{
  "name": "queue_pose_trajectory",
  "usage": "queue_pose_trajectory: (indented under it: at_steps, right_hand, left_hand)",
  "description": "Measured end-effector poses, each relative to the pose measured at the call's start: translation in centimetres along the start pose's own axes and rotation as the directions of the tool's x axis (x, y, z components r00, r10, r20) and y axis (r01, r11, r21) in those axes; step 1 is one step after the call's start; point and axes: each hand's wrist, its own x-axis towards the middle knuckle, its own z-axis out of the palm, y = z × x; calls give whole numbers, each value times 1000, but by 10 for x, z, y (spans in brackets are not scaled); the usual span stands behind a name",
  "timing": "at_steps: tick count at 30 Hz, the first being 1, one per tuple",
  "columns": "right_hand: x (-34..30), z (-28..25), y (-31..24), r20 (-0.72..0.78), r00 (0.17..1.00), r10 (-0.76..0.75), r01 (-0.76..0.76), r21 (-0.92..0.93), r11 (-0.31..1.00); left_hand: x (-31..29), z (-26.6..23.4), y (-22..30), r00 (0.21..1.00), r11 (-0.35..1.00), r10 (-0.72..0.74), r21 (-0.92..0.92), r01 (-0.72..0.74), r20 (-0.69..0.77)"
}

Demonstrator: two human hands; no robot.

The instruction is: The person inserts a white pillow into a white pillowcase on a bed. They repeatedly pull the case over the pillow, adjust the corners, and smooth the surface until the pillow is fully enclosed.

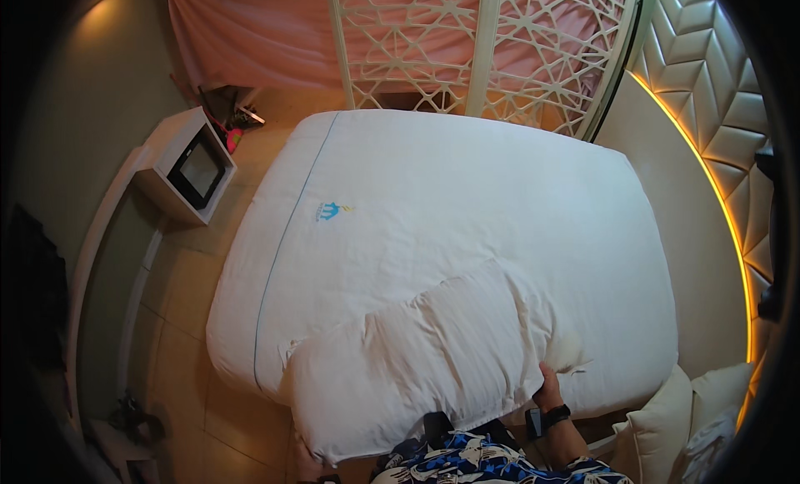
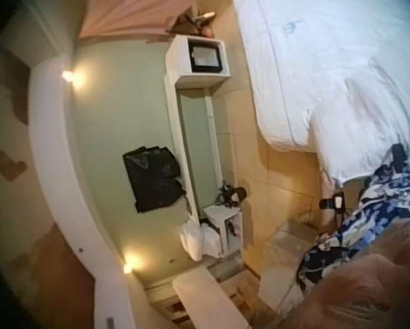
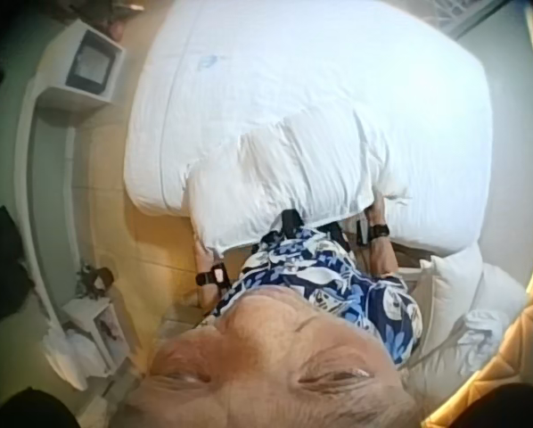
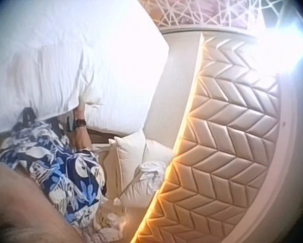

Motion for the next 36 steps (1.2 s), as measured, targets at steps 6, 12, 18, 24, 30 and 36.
queue_pose_trajectory:
  at_steps: [6, 12, 18, 24, 30, 36]
  right_hand:
    - [-19, 64, -51, 104, 984, -148, 157, -85, 984]
    - [-104, 105, -95, 62, 959, -276, 278, -21, 960]
    - [-123, 138, -138, 260, 801, -539, 595, -435, 675]
    - [-51, 142, -120, 130, 881, -455, 443, -564, 697]
    - [-46, 76, -11, 282, 825, -489, 402, -902, 159]
    - [-28, 81, 16, 290, 841, -458, 427, -875, 230]
  left_hand:
    - [35, -44, 118, 942, 667, -8, -703, -245, -335]
    - [27, -121, 135, 942, 341, 164, -879, -333, -293]
    - [35, -153, 173, 718, 842, 500, 76, -535, -484]
    - [141, -101, 190, 975, 550, 38, -810, -204, -220]
    - [156, 54, 121, 931, 938, 346, -28, -345, 120]
    - [134, 110, 168, 869, 782, 458, 379, -495, 189]
